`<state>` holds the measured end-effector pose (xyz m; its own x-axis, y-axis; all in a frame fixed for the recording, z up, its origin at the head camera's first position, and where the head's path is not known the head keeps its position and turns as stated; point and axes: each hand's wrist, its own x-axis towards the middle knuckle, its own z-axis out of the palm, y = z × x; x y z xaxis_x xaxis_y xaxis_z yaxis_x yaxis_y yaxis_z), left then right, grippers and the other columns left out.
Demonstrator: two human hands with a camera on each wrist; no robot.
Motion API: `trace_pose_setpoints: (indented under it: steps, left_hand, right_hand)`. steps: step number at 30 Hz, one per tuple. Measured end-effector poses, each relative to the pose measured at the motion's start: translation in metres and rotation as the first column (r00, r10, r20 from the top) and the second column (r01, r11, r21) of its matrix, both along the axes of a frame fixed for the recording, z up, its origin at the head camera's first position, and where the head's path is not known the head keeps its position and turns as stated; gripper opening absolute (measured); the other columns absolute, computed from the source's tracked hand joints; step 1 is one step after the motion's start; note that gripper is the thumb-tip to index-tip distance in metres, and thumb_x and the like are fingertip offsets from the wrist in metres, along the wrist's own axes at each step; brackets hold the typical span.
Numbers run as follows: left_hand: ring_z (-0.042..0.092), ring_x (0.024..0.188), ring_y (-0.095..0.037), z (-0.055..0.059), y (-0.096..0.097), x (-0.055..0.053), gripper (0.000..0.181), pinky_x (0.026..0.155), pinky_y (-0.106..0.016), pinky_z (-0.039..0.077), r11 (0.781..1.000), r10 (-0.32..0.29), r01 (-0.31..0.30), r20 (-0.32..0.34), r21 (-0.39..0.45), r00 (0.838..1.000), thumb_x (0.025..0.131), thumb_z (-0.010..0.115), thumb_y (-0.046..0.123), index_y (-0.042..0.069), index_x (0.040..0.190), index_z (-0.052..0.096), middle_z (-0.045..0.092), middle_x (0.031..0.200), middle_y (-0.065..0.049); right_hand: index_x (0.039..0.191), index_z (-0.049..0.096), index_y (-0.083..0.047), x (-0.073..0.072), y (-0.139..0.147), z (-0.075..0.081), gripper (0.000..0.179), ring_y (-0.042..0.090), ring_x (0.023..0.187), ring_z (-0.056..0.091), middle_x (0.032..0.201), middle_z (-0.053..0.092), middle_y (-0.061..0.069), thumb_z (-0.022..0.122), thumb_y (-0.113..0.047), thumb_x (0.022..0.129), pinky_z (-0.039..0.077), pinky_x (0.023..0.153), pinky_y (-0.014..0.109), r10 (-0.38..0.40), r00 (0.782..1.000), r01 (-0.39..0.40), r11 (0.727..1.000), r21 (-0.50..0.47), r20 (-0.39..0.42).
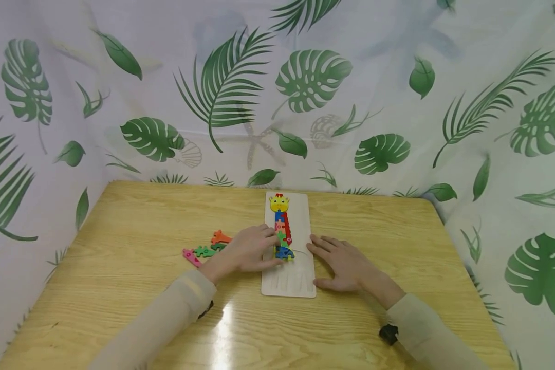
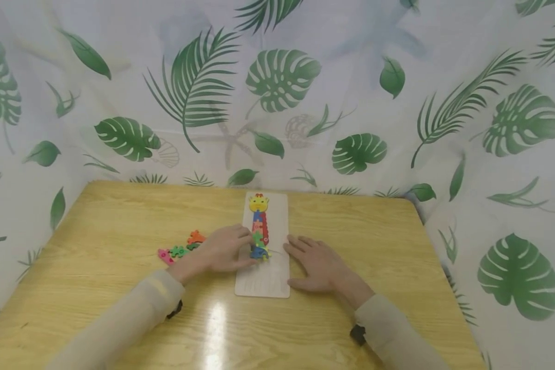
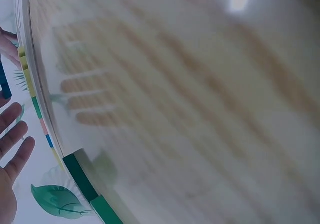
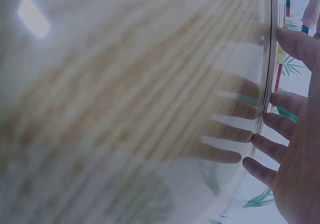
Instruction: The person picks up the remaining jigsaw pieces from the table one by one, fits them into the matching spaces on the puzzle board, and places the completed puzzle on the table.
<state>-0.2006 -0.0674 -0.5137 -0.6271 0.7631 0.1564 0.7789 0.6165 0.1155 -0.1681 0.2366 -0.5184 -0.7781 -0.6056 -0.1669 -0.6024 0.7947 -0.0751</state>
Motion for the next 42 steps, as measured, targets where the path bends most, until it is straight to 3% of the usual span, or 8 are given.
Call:
trace_pose_setpoints:
  steps: [11,16,22,33,42]
  left_hand:
    - [0.064,0.113,-0.019,-0.001,0.010,-0.001,0.048,0.099,-0.035,0.058,0.998,-0.006,0.009,0.052,-0.066,0.999,0.100,0.063,0.059,0.018,0.124,0.072,0.071,0.126,-0.001]
    - [0.064,0.112,-0.019,-0.002,0.014,-0.002,0.048,0.098,-0.035,0.058,0.997,-0.028,0.031,0.042,-0.075,0.999,0.100,0.062,0.059,0.018,0.124,0.072,0.070,0.128,-0.002]
    - [0.064,0.122,-0.019,-0.005,0.020,-0.005,0.054,0.104,-0.035,0.057,0.994,-0.026,0.028,0.023,-0.108,0.999,0.102,0.057,0.063,0.020,0.132,0.069,0.069,0.133,-0.001]
    - [0.063,0.132,-0.022,0.001,0.029,-0.006,0.050,0.111,-0.038,0.054,0.993,-0.026,0.033,0.060,-0.117,0.998,0.102,0.057,0.062,0.020,0.128,0.069,0.068,0.137,-0.002]
    - [0.064,0.116,-0.017,0.000,0.037,-0.006,0.047,0.104,-0.035,0.056,0.991,-0.058,0.066,0.074,-0.113,0.996,0.103,0.057,0.060,0.021,0.125,0.068,0.068,0.130,0.000]
  right_hand:
    - [0.165,0.038,-0.018,0.003,-0.001,0.005,0.089,0.038,0.157,0.038,0.174,0.033,0.007,0.059,-0.068,0.094,0.042,0.119,0.063,0.002,1.000,-0.002,1.000,-0.008,0.005]
    - [0.165,0.037,-0.018,0.003,-0.001,0.005,0.089,0.038,0.158,0.037,0.174,0.032,0.007,0.059,-0.068,0.095,0.041,0.120,0.064,-0.003,1.000,0.003,1.000,-0.011,0.017]
    - [0.165,0.038,-0.018,0.002,0.000,0.003,0.089,0.038,0.158,0.037,0.174,0.032,0.007,0.059,-0.069,0.094,0.041,0.120,0.064,0.000,1.000,0.000,1.000,-0.015,0.018]
    - [0.165,0.038,-0.019,-0.001,0.002,-0.003,0.089,0.037,0.157,0.039,0.174,0.034,0.007,0.060,-0.069,0.094,0.042,0.119,0.063,0.011,1.000,-0.011,1.000,-0.013,-0.005]
    - [0.164,0.038,-0.017,0.000,0.000,0.001,0.090,0.037,0.157,0.038,0.174,0.033,0.007,0.059,-0.069,0.094,0.042,0.120,0.063,0.010,1.000,-0.010,1.000,-0.008,0.001]
